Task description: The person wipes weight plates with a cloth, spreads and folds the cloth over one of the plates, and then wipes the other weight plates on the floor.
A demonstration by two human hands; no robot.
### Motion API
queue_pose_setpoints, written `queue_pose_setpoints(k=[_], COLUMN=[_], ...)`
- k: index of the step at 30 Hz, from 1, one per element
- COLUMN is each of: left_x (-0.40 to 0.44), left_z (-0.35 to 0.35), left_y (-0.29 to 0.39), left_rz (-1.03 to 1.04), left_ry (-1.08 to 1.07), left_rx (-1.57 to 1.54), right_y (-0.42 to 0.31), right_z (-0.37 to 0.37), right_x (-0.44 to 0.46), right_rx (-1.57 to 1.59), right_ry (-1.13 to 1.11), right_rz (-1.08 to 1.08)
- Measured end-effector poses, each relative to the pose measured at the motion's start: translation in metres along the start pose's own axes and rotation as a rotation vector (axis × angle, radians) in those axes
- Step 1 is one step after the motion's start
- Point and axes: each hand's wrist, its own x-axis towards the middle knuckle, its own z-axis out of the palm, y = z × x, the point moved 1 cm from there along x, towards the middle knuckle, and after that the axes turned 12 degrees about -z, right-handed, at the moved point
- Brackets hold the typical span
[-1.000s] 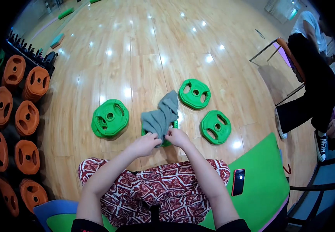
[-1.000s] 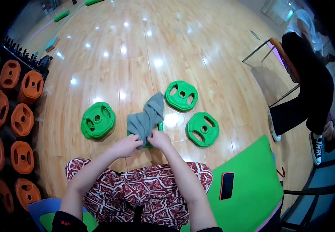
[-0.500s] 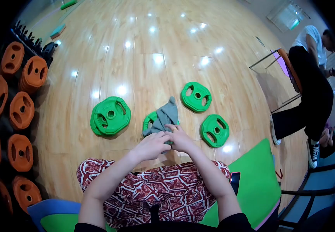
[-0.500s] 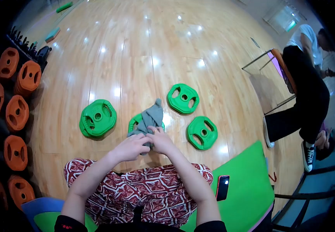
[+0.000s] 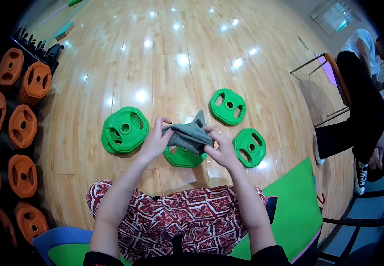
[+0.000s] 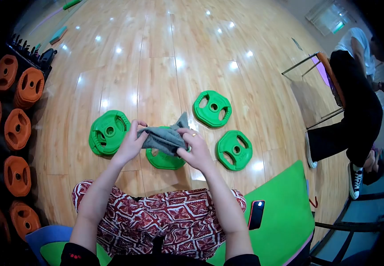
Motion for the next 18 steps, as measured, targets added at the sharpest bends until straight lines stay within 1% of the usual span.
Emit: queue_pose_setpoints(k=[2, 3, 4, 6, 7, 8, 10, 11, 12, 13, 14, 15, 16, 17, 18], left_x=[0.001, 0.001, 0.0, -0.004, -0.001, 0.002, 0.003, 0.002, 0.0, 0.002, 0.003, 0.003, -0.001, -0.005, -0.002], left_z=[-0.009, -0.011, -0.017, -0.026, -0.026, -0.024, -0.018, -0.013, -0.01, -0.009, -0.011, -0.01, -0.01, -0.013, -0.013], left_y=[0.005, 0.004, 0.007, 0.015, 0.009, -0.002, -0.02, -0.022, -0.023, -0.019, -0.013, -0.003, 0.017, 0.028, 0.021], left_rz=[-0.177, -0.215, -0.22, -0.197, -0.28, -0.281, -0.258, -0.337, -0.335, -0.014, 0.291, 0.293, 0.505, 0.709, 0.731], left_ry=[-0.324, -0.436, -0.433, -0.849, -0.968, -0.971, -0.928, -0.793, -0.796, -0.229, 0.322, 0.322, 0.57, 0.81, 0.778], left_rx=[0.192, 0.197, 0.198, 0.651, 0.73, 0.732, 1.157, 1.268, 1.27, 1.114, 0.889, 0.891, 0.714, 0.52, 0.486], right_y=[0.0, 0.003, 0.003, -0.002, 0.004, 0.007, 0.016, 0.024, 0.021, 0.019, 0.015, 0.002, 0.0, 0.001, 0.001], right_z=[-0.01, -0.012, -0.015, -0.021, -0.018, -0.014, -0.004, 0.008, 0.01, 0.011, 0.01, 0.0, -0.006, -0.006, -0.007], right_x=[-0.001, -0.001, 0.0, 0.003, -0.003, -0.006, -0.014, -0.033, -0.029, -0.022, -0.014, 0.001, 0.005, 0.009, 0.013], right_rx=[0.443, 0.607, 0.612, 0.827, 0.725, 0.727, 0.234, -0.016, -0.016, -0.216, -0.41, -0.409, -0.356, -0.335, -0.313], right_ry=[-0.271, -0.358, -0.361, -0.491, -0.569, -0.566, -0.887, -0.771, -0.769, -0.537, -0.3, 0.097, 0.324, 0.401, 0.477], right_rz=[0.542, 0.659, 0.659, 0.74, 0.693, 0.695, 0.818, 0.647, 0.65, 0.61, 0.561, 0.375, 0.243, 0.176, 0.108])
